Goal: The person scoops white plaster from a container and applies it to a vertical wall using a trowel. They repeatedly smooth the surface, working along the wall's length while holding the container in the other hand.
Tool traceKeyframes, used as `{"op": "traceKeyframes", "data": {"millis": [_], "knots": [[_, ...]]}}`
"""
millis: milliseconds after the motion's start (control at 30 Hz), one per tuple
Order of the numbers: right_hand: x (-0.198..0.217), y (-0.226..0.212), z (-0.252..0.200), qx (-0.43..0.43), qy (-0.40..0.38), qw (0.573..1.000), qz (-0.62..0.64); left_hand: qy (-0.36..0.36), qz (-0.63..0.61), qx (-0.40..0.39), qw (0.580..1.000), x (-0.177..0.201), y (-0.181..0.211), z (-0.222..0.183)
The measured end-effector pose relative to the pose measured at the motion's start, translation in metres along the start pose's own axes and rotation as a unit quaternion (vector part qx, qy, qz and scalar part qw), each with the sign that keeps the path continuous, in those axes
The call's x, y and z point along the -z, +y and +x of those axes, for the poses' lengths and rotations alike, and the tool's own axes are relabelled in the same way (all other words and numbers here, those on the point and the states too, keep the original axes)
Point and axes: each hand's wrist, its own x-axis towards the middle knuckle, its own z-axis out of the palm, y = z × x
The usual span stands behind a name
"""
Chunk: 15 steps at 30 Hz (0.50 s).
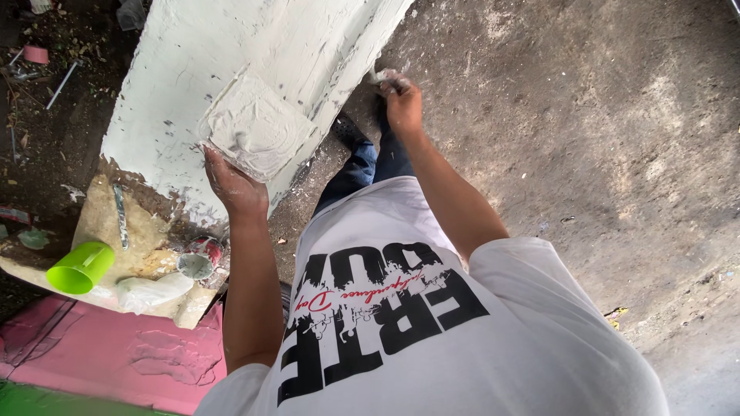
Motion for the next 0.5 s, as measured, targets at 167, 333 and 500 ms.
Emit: {"op": "traceKeyframes", "data": {"millis": [167,333,500], "knots": [[-0.004,0.012,-0.034,-0.058,-0.036,0.997,-0.041,0.001,0.003,-0.003,1.0,-0.003,-0.001,0.001],[-0.01,0.016,-0.054,-0.151,-0.017,0.988,0.036,-0.005,-0.002,0.004,1.0,-0.011,-0.002,0.005],[-0.016,-0.008,-0.054,-0.31,0.045,0.934,0.172,0.002,-0.001,-0.016,1.0,-0.015,-0.007,0.007]]}}
